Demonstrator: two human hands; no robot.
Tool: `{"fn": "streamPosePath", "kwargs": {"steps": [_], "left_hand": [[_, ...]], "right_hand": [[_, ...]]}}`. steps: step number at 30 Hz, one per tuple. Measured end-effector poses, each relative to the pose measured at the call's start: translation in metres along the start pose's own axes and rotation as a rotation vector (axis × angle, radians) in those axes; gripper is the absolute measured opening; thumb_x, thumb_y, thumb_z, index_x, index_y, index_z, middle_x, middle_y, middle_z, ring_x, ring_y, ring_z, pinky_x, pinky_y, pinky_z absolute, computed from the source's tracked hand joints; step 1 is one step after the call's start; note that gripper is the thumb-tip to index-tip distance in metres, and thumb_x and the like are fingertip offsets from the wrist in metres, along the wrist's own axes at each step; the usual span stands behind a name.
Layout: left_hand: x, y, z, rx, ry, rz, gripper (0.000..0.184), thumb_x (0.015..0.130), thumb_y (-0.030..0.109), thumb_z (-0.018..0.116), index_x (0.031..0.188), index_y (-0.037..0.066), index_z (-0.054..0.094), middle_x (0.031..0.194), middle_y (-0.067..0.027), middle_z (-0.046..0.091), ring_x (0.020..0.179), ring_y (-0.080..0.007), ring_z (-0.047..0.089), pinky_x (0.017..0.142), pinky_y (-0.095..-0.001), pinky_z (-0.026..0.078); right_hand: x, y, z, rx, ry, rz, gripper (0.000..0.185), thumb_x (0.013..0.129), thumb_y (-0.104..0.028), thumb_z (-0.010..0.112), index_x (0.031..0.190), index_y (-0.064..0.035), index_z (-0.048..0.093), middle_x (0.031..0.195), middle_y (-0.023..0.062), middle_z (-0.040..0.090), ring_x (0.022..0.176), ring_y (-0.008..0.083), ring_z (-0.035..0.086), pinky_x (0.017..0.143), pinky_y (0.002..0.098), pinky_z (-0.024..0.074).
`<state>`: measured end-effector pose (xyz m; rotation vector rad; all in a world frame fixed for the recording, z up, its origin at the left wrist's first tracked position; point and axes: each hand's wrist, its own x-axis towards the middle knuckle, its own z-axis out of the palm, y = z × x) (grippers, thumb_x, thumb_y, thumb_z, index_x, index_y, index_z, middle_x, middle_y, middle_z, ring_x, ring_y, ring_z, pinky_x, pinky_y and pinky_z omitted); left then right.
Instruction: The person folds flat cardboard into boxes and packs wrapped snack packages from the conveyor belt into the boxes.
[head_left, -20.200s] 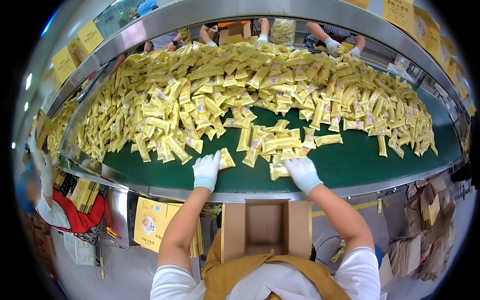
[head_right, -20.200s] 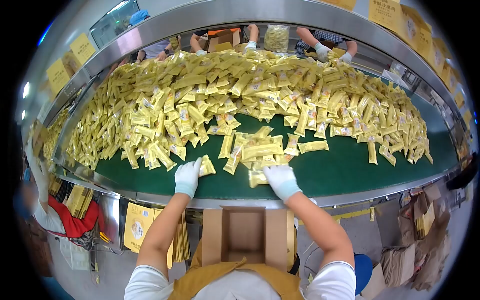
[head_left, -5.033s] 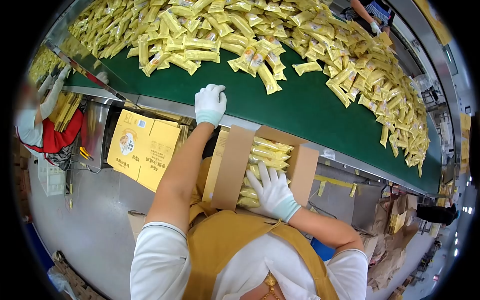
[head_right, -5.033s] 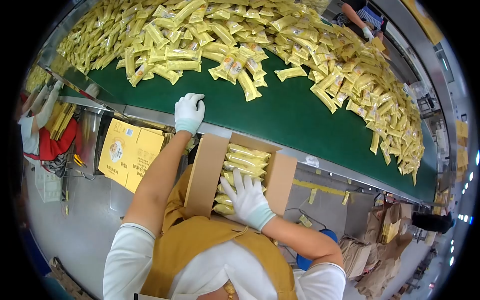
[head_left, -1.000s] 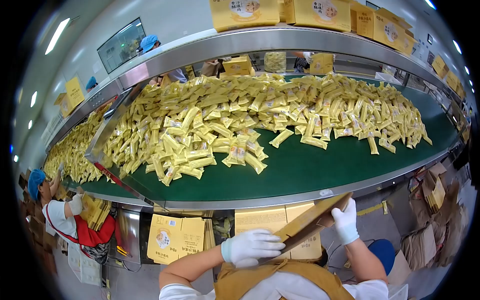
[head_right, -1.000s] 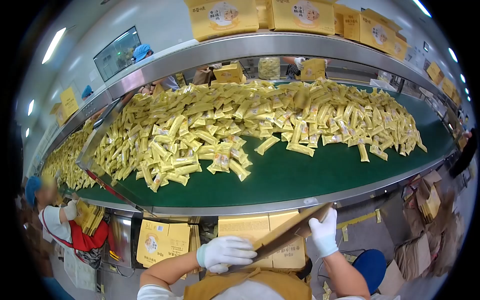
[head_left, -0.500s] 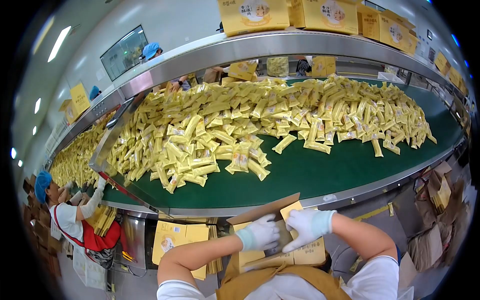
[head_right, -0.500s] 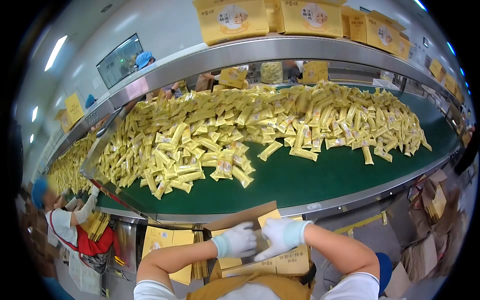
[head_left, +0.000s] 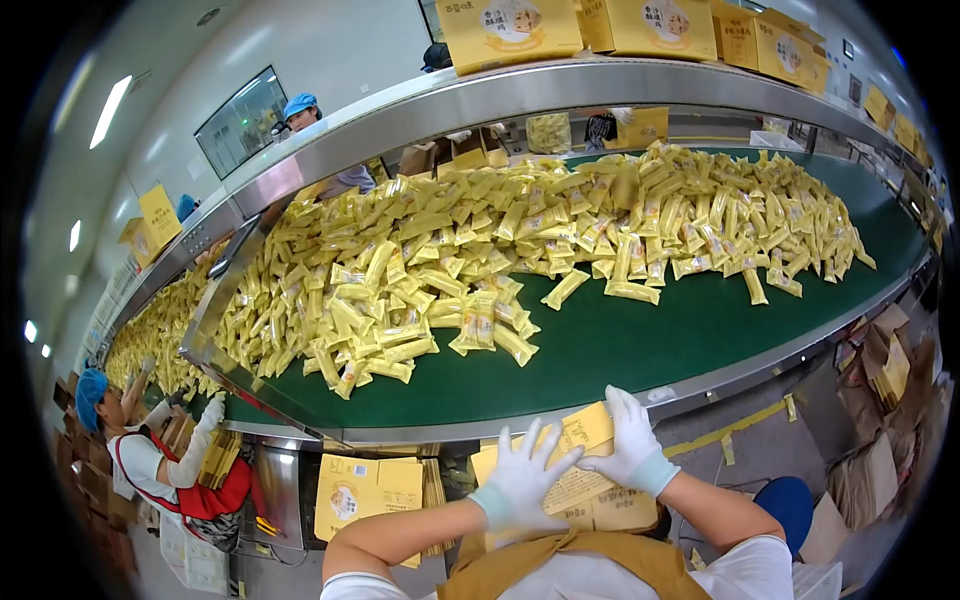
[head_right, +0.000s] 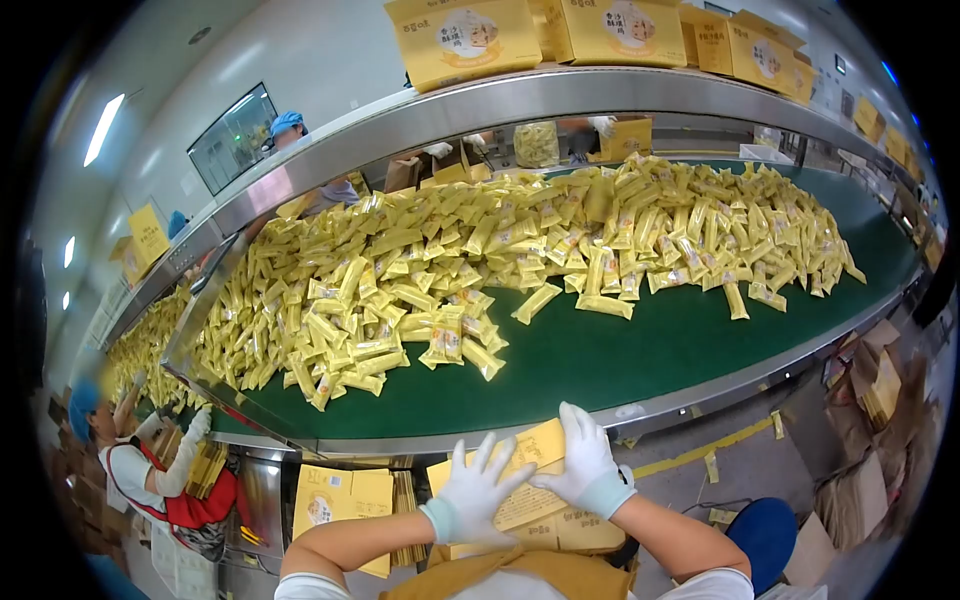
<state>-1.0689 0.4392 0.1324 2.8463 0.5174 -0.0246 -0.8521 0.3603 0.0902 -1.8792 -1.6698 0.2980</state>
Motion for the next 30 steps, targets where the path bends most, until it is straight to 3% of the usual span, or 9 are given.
{"fn": "streamPosePath", "kwargs": {"steps": [4,5,9,13,16,19,22,25,30], "left_hand": [[0.004,0.004,-0.003,0.165,-0.082,-0.030,0.106,0.074,0.066,0.067,0.159,0.015,0.028,0.160,-0.0343,0.018,0.146,-0.0517,0.023,0.107,-0.0598,0.028],[0.004,0.002,-0.007,0.165,-0.079,-0.034,0.104,0.075,0.065,0.066,0.159,0.016,0.028,0.160,-0.0340,0.019,0.146,-0.0511,0.024,0.106,-0.0588,0.028],[-0.010,-0.030,-0.004,-0.333,0.271,-0.054,0.112,0.072,0.049,0.079,0.159,0.007,0.023,0.161,-0.0323,0.017,0.146,-0.0506,0.025,0.116,-0.0538,0.027],[-0.014,-0.034,0.023,-1.581,0.425,-0.033,0.099,0.085,0.036,0.074,0.160,0.003,0.018,0.162,-0.0224,0.027,0.148,-0.0352,0.031,0.122,-0.0424,0.025],[-0.021,-0.028,0.080,-2.264,0.189,-0.125,0.081,0.098,0.046,0.058,0.159,0.007,0.023,0.157,-0.0163,0.038,0.143,-0.0314,0.041,0.119,-0.0408,0.032],[-0.027,-0.029,0.136,-2.376,0.265,-0.275,0.075,0.103,0.060,0.039,0.157,0.009,0.031,0.152,-0.0116,0.047,0.136,-0.0279,0.049,0.115,-0.0407,0.039],[-0.023,-0.075,0.244,-1.502,0.391,-0.641,0.069,0.104,0.060,0.031,0.133,0.003,0.058,0.125,-0.0170,0.067,0.116,-0.0278,0.065,0.102,-0.0395,0.049],[-0.032,-0.112,0.253,-0.233,-0.043,-0.535,0.047,0.098,0.041,0.047,0.100,0.002,0.073,0.098,-0.0237,0.073,0.094,-0.0397,0.071,0.085,-0.0465,0.055],[-0.038,-0.129,0.260,-0.508,0.052,-0.564,0.048,0.099,0.039,0.039,0.105,0.004,0.071,0.101,-0.0269,0.070,0.096,-0.0469,0.065,0.086,-0.0500,0.053]], "right_hand": [[-0.002,0.031,0.009,0.260,0.051,-0.136,0.103,0.073,-0.039,0.087,0.150,0.0028,0.034,0.147,0.0238,0.042,0.131,0.0349,0.047,0.107,0.0417,0.0437],[-0.002,0.037,0.003,0.762,0.021,0.097,0.077,0.085,-0.034,0.079,0.144,0.0012,0.045,0.139,0.0201,0.054,0.122,0.0260,0.057,0.101,0.0368,0.0484],[-0.005,0.097,-0.002,1.000,0.386,0.506,0.037,0.104,-0.025,0.053,0.127,0.0032,0.059,0.122,0.0148,0.066,0.112,0.0208,0.062,0.100,0.0342,0.0488],[-0.039,0.117,0.040,0.870,0.034,0.222,0.052,0.104,-0.024,0.053,0.146,0.0022,0.040,0.147,0.0130,0.050,0.136,0.0239,0.046,0.113,0.0356,0.0383],[-0.037,0.058,0.004,0.434,0.104,0.206,0.067,0.099,-0.014,0.048,0.155,0.0030,0.017,0.128,0.0284,0.061,0.117,0.0410,0.061,0.100,0.0451,0.0479],[-0.026,0.014,-0.023,0.157,-0.056,0.331,0.082,0.089,-0.011,0.048,0.157,0.0033,0.003,0.093,0.0341,0.068,0.082,0.0524,0.065,0.080,0.0540,0.0530],[-0.008,-0.031,-0.028,-0.076,-0.198,0.313,0.089,0.085,-0.011,0.052,0.157,0.0059,0.002,0.080,0.0295,0.068,0.071,0.0466,0.066,0.072,0.0525,0.0539],[-0.011,-0.059,0.007,-0.429,-0.166,0.076,0.095,0.080,-0.009,0.057,0.156,0.0090,0.004,0.066,0.0197,0.066,0.051,0.0369,0.062,0.053,0.0480,0.0526],[-0.028,-0.056,0.016,-0.231,-0.217,0.079,0.094,0.079,-0.007,0.057,0.157,0.0092,0.006,0.062,0.0174,0.063,0.048,0.0345,0.061,0.049,0.0464,0.0517]]}}
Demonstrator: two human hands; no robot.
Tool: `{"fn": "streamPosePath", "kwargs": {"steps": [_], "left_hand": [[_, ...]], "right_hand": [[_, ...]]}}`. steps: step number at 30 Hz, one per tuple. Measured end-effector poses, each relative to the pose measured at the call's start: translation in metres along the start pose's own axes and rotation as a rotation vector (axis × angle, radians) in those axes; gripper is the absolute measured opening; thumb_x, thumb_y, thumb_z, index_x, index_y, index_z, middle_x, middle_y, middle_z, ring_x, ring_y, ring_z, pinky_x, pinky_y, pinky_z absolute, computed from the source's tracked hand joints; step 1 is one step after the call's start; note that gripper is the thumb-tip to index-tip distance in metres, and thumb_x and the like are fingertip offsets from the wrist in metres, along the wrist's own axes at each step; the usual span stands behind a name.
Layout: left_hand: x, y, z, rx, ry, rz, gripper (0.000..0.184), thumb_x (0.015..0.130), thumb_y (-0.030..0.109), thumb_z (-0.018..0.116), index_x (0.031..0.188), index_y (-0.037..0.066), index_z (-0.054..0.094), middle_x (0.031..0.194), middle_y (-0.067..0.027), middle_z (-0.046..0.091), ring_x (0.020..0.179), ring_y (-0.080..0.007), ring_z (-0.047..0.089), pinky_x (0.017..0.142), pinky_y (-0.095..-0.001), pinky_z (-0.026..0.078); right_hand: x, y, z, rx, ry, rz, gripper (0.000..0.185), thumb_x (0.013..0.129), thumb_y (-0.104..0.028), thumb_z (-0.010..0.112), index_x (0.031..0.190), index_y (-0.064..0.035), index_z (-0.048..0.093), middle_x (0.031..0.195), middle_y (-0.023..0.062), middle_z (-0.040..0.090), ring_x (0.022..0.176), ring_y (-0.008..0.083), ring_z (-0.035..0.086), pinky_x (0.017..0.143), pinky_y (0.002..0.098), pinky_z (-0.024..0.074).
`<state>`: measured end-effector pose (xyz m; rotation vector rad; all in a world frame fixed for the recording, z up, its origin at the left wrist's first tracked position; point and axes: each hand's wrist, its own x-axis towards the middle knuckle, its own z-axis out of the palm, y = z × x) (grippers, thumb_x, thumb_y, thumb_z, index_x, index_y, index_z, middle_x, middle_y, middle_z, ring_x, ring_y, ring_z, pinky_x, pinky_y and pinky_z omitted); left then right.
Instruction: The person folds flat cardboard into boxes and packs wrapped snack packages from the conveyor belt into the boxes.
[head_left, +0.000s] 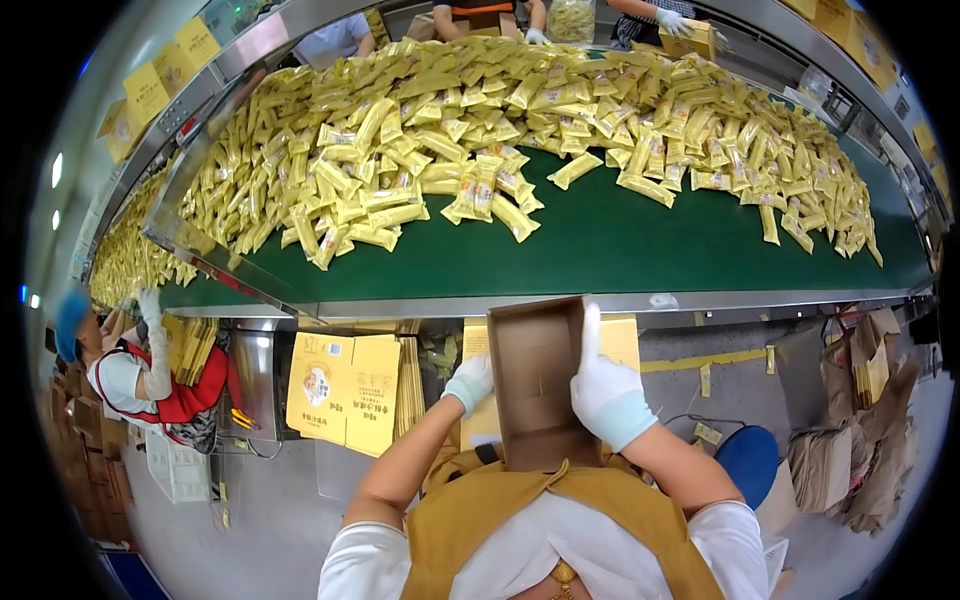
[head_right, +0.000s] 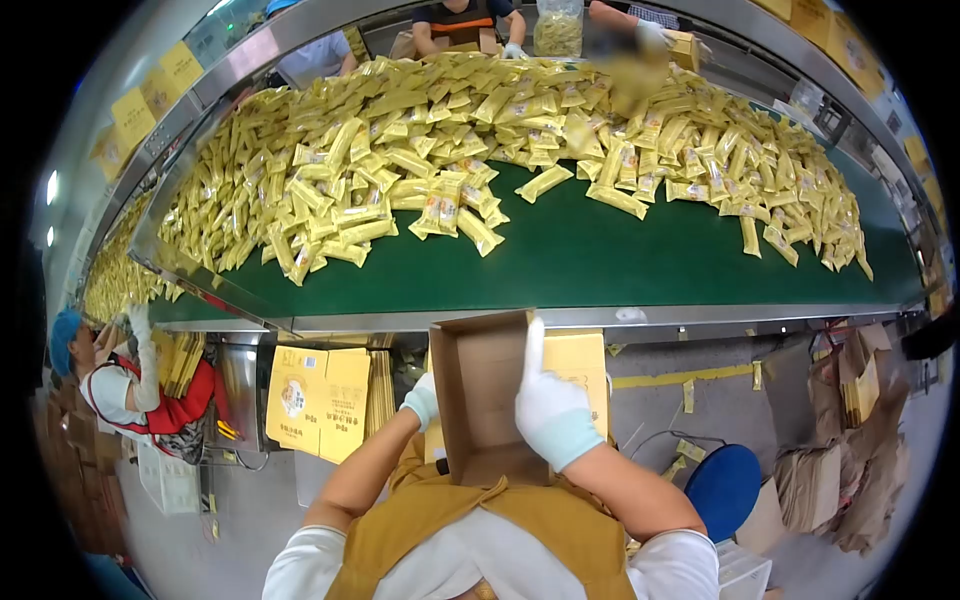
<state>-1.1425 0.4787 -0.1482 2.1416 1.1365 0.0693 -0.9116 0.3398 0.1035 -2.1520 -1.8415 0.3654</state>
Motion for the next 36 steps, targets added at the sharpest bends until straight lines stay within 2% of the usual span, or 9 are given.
{"fn": "streamPosePath", "kwargs": {"steps": [2,11,13,19,21,24,27,30,36], "left_hand": [[-0.005,0.007,0.004,0.024,0.023,0.061,0.057,0.103,0.042,0.027,0.109,0.002,0.066,0.100,-0.0304,0.068,0.096,-0.0505,0.062,0.088,-0.0519,0.049],[-0.025,0.092,-0.031,0.135,-0.027,-0.149,0.052,0.101,0.044,0.036,0.108,0.004,0.068,0.098,-0.0254,0.071,0.092,-0.0459,0.067,0.086,-0.0519,0.051],[-0.023,0.104,-0.048,0.063,0.234,-0.030,0.051,0.100,0.046,0.040,0.109,0.004,0.068,0.096,-0.0251,0.071,0.090,-0.0459,0.067,0.084,-0.0521,0.052],[-0.053,0.174,-0.138,-0.081,0.079,-0.186,0.046,0.098,0.045,0.050,0.102,0.002,0.065,0.084,-0.0263,0.067,0.090,-0.0469,0.064,0.079,-0.0532,0.051],[-0.054,0.156,-0.136,-0.207,0.100,-0.082,0.039,0.101,0.037,0.049,0.097,0.000,0.063,0.082,-0.0274,0.065,0.084,-0.0465,0.062,0.077,-0.0501,0.050],[-0.052,0.118,-0.125,-0.565,0.052,0.011,0.036,0.103,0.029,0.048,0.106,-0.004,0.062,0.091,-0.0244,0.068,0.086,-0.0396,0.064,0.081,-0.0434,0.051],[-0.056,0.090,-0.087,-0.904,0.193,-0.050,0.043,0.103,0.025,0.052,0.138,0.000,0.053,0.118,-0.0173,0.069,0.107,-0.0263,0.064,0.095,-0.0348,0.049],[-0.039,0.090,-0.030,-0.550,0.359,-0.164,0.058,0.103,0.019,0.049,0.154,0.000,0.031,0.146,-0.0244,0.051,0.132,-0.0364,0.053,0.111,-0.0417,0.042],[0.043,0.071,-0.115,0.065,0.845,0.184,0.044,0.085,0.010,0.065,0.127,-0.001,0.059,0.122,-0.0243,0.062,0.111,-0.0441,0.058,0.097,-0.0497,0.046]], "right_hand": [[-0.004,-0.001,-0.004,-0.052,-0.033,0.012,0.094,0.079,-0.007,0.057,0.157,0.0092,0.006,0.063,0.0181,0.064,0.049,0.0357,0.061,0.051,0.0472,0.0523],[0.024,-0.004,0.014,-0.115,-0.300,0.241,0.096,0.083,-0.009,0.057,0.155,0.0106,-0.004,0.071,0.0228,0.069,0.062,0.0401,0.067,0.063,0.0491,0.0547],[0.024,-0.005,0.021,-0.141,-0.258,0.202,0.094,0.085,-0.009,0.056,0.154,0.0128,-0.003,0.071,0.0232,0.068,0.062,0.0400,0.067,0.062,0.0481,0.0544],[0.010,0.044,0.018,0.204,0.011,0.065,0.078,0.095,-0.013,0.052,0.157,0.0037,0.008,0.063,0.0242,0.063,0.056,0.0484,0.059,0.058,0.0553,0.0503],[0.003,0.067,0.015,0.515,-0.046,0.123,0.071,0.100,-0.013,0.050,0.157,0.0033,0.012,0.121,0.0300,0.064,0.108,0.0458,0.065,0.092,0.0445,0.0520],[0.008,0.120,0.067,0.649,0.231,-0.112,0.066,0.101,-0.019,0.051,0.156,0.0032,0.021,0.113,0.0321,0.064,0.102,0.0416,0.067,0.089,0.0422,0.0525],[-0.008,0.140,0.123,0.789,0.125,0.157,0.057,0.102,-0.016,0.048,0.153,0.0020,0.029,0.129,0.0287,0.058,0.118,0.0371,0.060,0.102,0.0386,0.0460],[0.007,0.147,0.181,0.594,0.185,0.083,0.047,0.102,-0.014,0.048,0.146,0.0002,0.042,0.125,0.0260,0.060,0.114,0.0385,0.060,0.103,0.0415,0.0459],[0.148,0.155,0.054,0.214,0.545,-0.194,0.027,0.092,-0.005,0.061,0.118,-0.0005,0.062,0.118,0.0196,0.063,0.112,0.0379,0.058,0.101,0.0457,0.0452]]}}
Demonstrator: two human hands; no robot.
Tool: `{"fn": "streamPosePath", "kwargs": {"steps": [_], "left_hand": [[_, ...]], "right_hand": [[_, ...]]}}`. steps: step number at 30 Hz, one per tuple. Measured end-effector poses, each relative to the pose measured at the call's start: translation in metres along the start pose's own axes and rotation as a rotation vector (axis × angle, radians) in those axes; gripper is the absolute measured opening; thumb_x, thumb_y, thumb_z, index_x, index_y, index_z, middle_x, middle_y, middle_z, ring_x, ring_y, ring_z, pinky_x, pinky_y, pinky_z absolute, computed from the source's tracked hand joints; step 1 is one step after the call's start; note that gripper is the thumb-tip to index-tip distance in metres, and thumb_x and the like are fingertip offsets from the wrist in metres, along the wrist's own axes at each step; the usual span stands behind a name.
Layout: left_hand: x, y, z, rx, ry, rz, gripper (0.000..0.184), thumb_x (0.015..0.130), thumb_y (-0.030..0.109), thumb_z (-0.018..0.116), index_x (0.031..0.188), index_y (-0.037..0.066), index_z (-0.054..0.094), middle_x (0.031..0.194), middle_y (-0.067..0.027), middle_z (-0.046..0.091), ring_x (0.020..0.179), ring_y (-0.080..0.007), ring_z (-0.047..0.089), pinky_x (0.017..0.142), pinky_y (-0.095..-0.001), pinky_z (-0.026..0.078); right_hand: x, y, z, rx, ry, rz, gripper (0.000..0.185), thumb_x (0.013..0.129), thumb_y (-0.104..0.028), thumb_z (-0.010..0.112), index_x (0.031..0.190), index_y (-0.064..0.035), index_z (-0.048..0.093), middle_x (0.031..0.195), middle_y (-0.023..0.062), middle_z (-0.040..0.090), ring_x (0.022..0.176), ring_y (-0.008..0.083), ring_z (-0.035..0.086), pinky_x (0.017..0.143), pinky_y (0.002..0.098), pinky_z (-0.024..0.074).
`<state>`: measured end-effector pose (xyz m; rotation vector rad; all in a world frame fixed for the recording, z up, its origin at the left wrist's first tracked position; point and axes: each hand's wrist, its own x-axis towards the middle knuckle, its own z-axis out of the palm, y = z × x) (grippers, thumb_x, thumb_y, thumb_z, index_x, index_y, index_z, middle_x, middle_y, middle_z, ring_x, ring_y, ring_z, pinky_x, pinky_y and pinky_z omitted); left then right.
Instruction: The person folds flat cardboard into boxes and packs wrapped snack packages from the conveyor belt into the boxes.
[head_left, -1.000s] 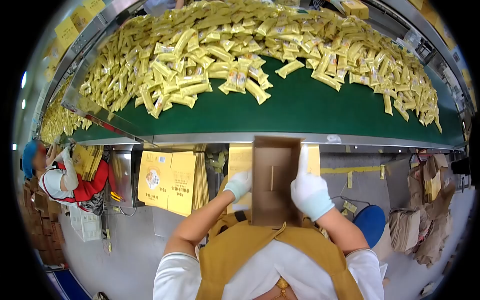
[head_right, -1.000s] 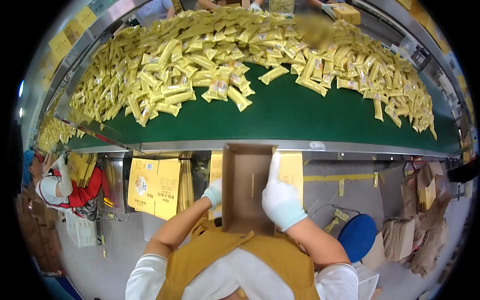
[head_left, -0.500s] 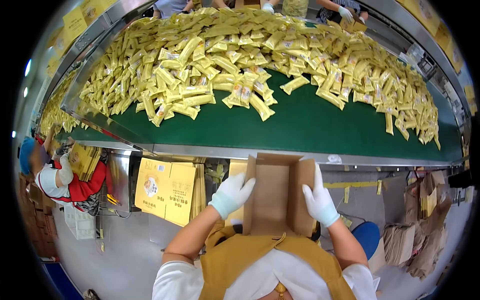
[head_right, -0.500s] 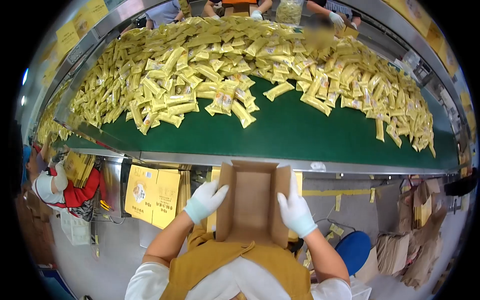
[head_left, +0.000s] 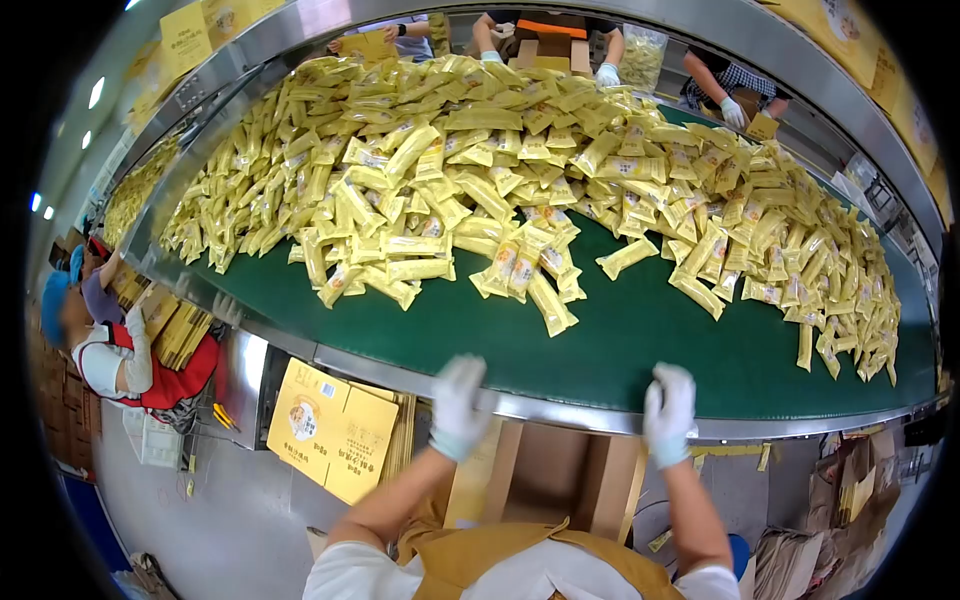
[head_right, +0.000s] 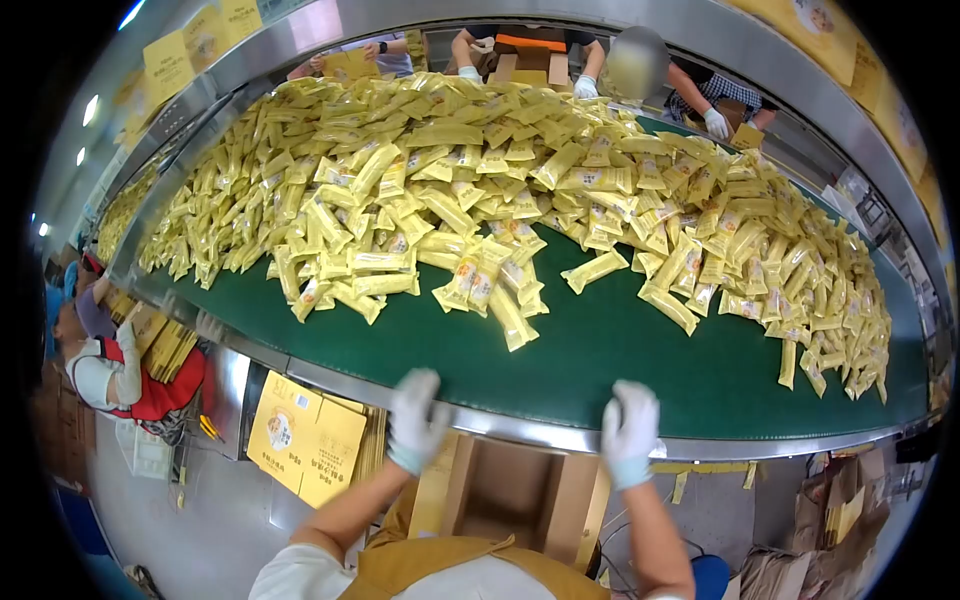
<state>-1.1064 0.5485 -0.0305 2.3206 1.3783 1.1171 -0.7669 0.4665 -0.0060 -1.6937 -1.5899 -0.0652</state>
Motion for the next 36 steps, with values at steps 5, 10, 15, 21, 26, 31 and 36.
{"fn": "streamPosePath", "kwargs": {"steps": [5,10,15,21,26,31,36], "left_hand": [[0.146,-0.139,-0.016,0.397,0.295,-0.236,0.055,0.088,0.037,0.068,0.134,0.008,0.061,0.129,-0.0237,0.060,0.118,-0.0436,0.055,0.104,-0.0486,0.042],[0.229,-0.122,-0.013,0.507,-0.098,-0.740,0.076,0.079,0.074,0.061,0.143,0.034,0.057,0.154,-0.0189,0.043,0.138,-0.0510,0.035,0.111,-0.0604,0.033],[0.222,-0.111,0.021,0.591,-0.123,-0.695,0.073,0.074,0.076,0.064,0.136,0.037,0.062,0.157,-0.0098,0.041,0.142,-0.0553,0.026,0.112,-0.0653,0.030],[0.197,-0.046,0.050,0.556,-0.219,-0.501,0.066,0.075,0.070,0.066,0.125,0.026,0.071,0.147,-0.0086,0.052,0.139,-0.0509,0.031,0.112,-0.0616,0.028],[0.172,-0.009,0.073,0.459,-0.302,-0.238,0.066,0.076,0.067,0.065,0.125,0.024,0.069,0.137,-0.0086,0.057,0.128,-0.0426,0.044,0.109,-0.0579,0.031],[0.180,-0.005,0.052,0.206,-0.218,-0.103,0.066,0.082,0.053,0.069,0.137,0.018,0.060,0.141,-0.0175,0.052,0.128,-0.0409,0.049,0.108,-0.0534,0.038],[0.254,-0.057,0.076,0.073,-0.213,-0.210,0.072,0.083,0.059,0.067,0.144,0.022,0.054,0.152,-0.0227,0.043,0.138,-0.0461,0.041,0.115,-0.0515,0.035]], "right_hand": [[0.126,0.155,-0.009,-0.416,0.071,-0.007,0.039,0.095,-0.031,0.064,0.130,-0.0124,0.063,0.137,0.0239,0.054,0.127,0.0416,0.051,0.106,0.0493,0.0408],[0.201,0.238,0.010,-0.146,-0.219,0.644,0.072,0.090,-0.070,0.052,0.146,-0.0248,0.053,0.152,0.0260,0.039,0.139,0.0462,0.039,0.113,0.0575,0.0328],[0.194,0.167,0.073,-0.583,-0.195,0.717,0.083,0.085,-0.081,0.045,0.138,-0.0190,0.060,0.143,0.0211,0.051,0.131,0.0440,0.046,0.109,0.0558,0.0356],[0.155,0.123,0.098,-0.574,-0.162,0.467,0.082,0.087,-0.076,0.047,0.120,-0.0047,0.070,0.129,0.0227,0.061,0.121,0.0467,0.051,0.108,0.0515,0.0390],[0.110,0.082,0.120,-0.325,-0.147,0.162,0.056,0.087,-0.065,0.057,0.113,-0.0192,0.074,0.125,0.0179,0.065,0.115,0.0460,0.055,0.111,0.0519,0.0353],[0.150,0.032,0.031,-0.168,-0.626,0.457,0.070,0.084,-0.077,0.052,0.105,-0.0151,0.077,0.106,0.0183,0.073,0.101,0.0355,0.069,0.092,0.0424,0.0525],[0.217,0.122,0.036,-0.421,-0.076,0.319,0.062,0.090,-0.067,0.054,0.124,-0.0179,0.070,0.143,0.0177,0.053,0.135,0.0419,0.045,0.109,0.0550,0.0381]]}}
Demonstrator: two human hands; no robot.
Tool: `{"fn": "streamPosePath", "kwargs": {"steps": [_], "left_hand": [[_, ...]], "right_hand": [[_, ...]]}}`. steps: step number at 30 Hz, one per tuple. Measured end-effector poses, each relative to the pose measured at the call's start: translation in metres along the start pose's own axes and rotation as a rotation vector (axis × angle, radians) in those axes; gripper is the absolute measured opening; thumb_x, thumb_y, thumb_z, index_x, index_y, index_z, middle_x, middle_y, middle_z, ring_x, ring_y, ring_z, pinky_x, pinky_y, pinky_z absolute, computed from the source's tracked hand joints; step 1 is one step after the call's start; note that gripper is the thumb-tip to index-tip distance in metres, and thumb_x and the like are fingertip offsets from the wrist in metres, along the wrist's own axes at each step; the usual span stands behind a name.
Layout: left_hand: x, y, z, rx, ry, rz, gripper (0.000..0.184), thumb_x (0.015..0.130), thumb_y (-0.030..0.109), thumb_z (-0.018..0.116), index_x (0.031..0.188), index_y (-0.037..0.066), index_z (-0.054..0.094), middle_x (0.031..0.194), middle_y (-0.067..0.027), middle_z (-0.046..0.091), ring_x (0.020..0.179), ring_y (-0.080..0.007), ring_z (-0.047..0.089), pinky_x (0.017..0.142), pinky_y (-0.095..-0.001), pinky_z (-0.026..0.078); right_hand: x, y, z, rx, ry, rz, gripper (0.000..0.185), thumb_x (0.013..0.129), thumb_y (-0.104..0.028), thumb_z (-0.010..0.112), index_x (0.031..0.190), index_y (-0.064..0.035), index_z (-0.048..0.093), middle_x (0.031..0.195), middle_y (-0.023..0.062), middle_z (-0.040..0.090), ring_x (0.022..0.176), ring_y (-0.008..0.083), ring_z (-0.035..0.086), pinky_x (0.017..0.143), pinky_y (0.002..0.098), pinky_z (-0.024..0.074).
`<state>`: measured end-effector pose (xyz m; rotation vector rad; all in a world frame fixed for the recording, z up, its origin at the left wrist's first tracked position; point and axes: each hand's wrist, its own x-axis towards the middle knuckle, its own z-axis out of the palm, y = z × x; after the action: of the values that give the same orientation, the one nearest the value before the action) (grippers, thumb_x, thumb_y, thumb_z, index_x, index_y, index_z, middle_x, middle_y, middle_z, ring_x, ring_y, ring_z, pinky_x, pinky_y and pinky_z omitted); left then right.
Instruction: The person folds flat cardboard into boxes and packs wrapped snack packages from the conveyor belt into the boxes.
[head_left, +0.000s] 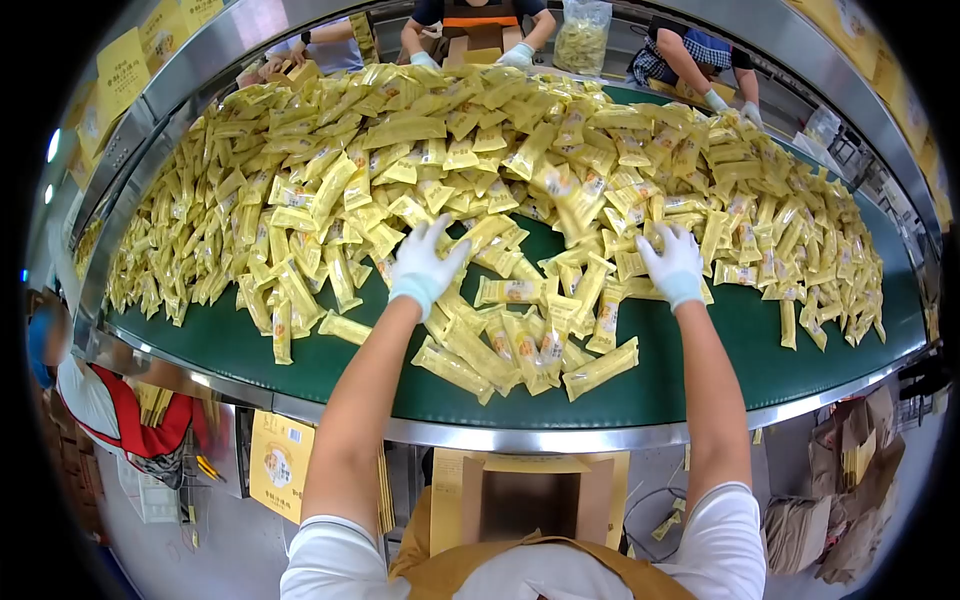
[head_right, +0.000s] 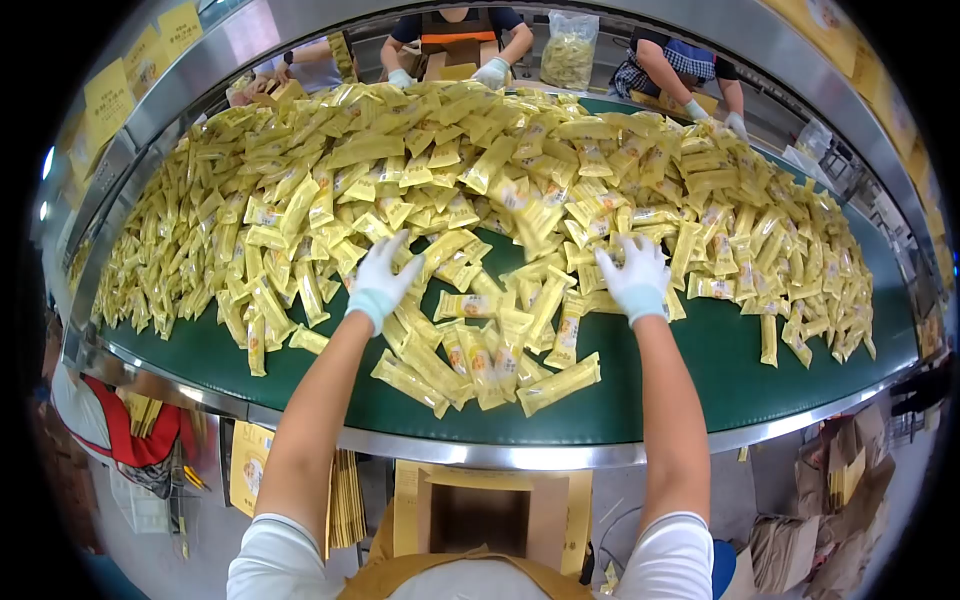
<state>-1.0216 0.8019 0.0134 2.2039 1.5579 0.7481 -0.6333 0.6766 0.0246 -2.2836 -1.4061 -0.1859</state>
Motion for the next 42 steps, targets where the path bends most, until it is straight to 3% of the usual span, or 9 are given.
{"fn": "streamPosePath", "kwargs": {"steps": [5,10,21,25,27,28,32,35,42], "left_hand": [[-0.005,0.060,0.034,0.367,-0.270,-0.065,0.078,0.080,0.075,0.057,0.149,0.039,0.046,0.157,-0.0146,0.041,0.144,-0.0512,0.029,0.112,-0.0701,0.024],[-0.024,0.051,0.037,0.401,-0.292,0.105,0.074,0.082,0.071,0.058,0.147,0.039,0.048,0.151,-0.0142,0.046,0.139,-0.0472,0.036,0.113,-0.0650,0.026],[-0.080,0.024,-0.011,0.288,-0.221,0.506,0.059,0.089,0.053,0.061,0.143,0.029,0.055,0.146,-0.0170,0.050,0.117,-0.0399,0.056,0.103,-0.0469,0.043],[-0.147,0.013,-0.055,0.001,-0.282,0.491,0.031,0.083,0.023,0.071,0.112,0.012,0.069,0.119,-0.0147,0.063,0.098,-0.0367,0.062,0.093,-0.0432,0.048],[-0.178,0.005,-0.058,0.010,-0.259,0.570,0.024,0.078,0.014,0.071,0.101,0.010,0.068,0.105,-0.0105,0.065,0.098,-0.0345,0.061,0.093,-0.0444,0.047],[-0.189,0.002,-0.055,0.079,-0.260,0.566,0.038,0.077,0.014,0.069,0.115,0.010,0.067,0.116,-0.0112,0.064,0.111,-0.0333,0.058,0.097,-0.0444,0.045],[-0.197,0.004,-0.026,0.231,-0.210,0.625,0.068,0.077,0.021,0.068,0.143,0.012,0.052,0.139,-0.0114,0.055,0.134,-0.0333,0.044,0.105,-0.0447,0.039],[-0.191,0.011,-0.011,0.269,-0.208,0.545,0.066,0.078,0.022,0.067,0.142,0.013,0.052,0.138,-0.0105,0.056,0.133,-0.0335,0.045,0.108,-0.0444,0.037],[-0.205,-0.017,-0.028,0.156,-0.364,0.342,0.058,0.083,0.021,0.074,0.137,0.011,0.057,0.137,-0.0112,0.056,0.128,-0.0311,0.050,0.106,-0.0431,0.038]], "right_hand": [[0.011,-0.006,0.041,-0.091,-0.249,0.079,0.068,0.087,-0.070,0.055,0.140,-0.0276,0.059,0.163,0.0108,0.030,0.146,0.0534,0.021,0.118,0.0572,0.0289],[-0.025,-0.024,0.029,-0.085,-0.249,0.030,0.072,0.083,-0.069,0.059,0.142,-0.0269,0.056,0.159,0.0068,0.037,0.142,0.0548,0.027,0.108,0.0581,0.0425],[-0.113,-0.032,0.008,-0.025,-0.166,-0.027,0.067,0.086,-0.065,0.059,0.140,-0.0246,0.057,0.160,0.0106,0.036,0.138,0.0576,0.031,0.106,0.0618,0.0413],[-0.161,-0.006,-0.045,0.195,0.067,-0.339,0.043,0.079,-0.015,0.067,0.121,-0.0093,0.064,0.130,0.0184,0.057,0.120,0.0434,0.051,0.098,0.0517,0.0449],[-0.182,0.006,-0.068,0.348,-0.242,-0.545,0.035,0.070,-0.004,0.063,0.105,-0.0072,0.067,0.113,0.0149,0.062,0.110,0.0366,0.055,0.095,0.0468,0.0451],[-0.193,-0.003,-0.076,0.280,-0.257,-0.664,0.036,0.068,-0.003,0.061,0.102,-0.0105,0.070,0.110,0.0133,0.063,0.110,0.0346,0.057,0.094,0.0459,0.0454],[-0.218,-0.019,-0.054,0.234,-0.458,-0.638,0.071,0.071,-0.022,0.070,0.139,-0.0155,0.054,0.142,0.0207,0.046,0.132,0.0519,0.043,0.114,0.0544,0.0327],[-0.222,-0.029,-0.037,0.060,-0.397,-0.628,0.070,0.072,-0.026,0.071,0.141,-0.0197,0.055,0.148,0.0211,0.041,0.134,0.0523,0.041,0.114,0.0590,0.0299],[-0.231,0.011,-0.044,0.035,-0.481,-0.557,0.051,0.083,-0.035,0.073,0.130,-0.0206,0.061,0.142,0.0083,0.054,0.136,0.0341,0.047,0.115,0.0615,0.0255]]}}
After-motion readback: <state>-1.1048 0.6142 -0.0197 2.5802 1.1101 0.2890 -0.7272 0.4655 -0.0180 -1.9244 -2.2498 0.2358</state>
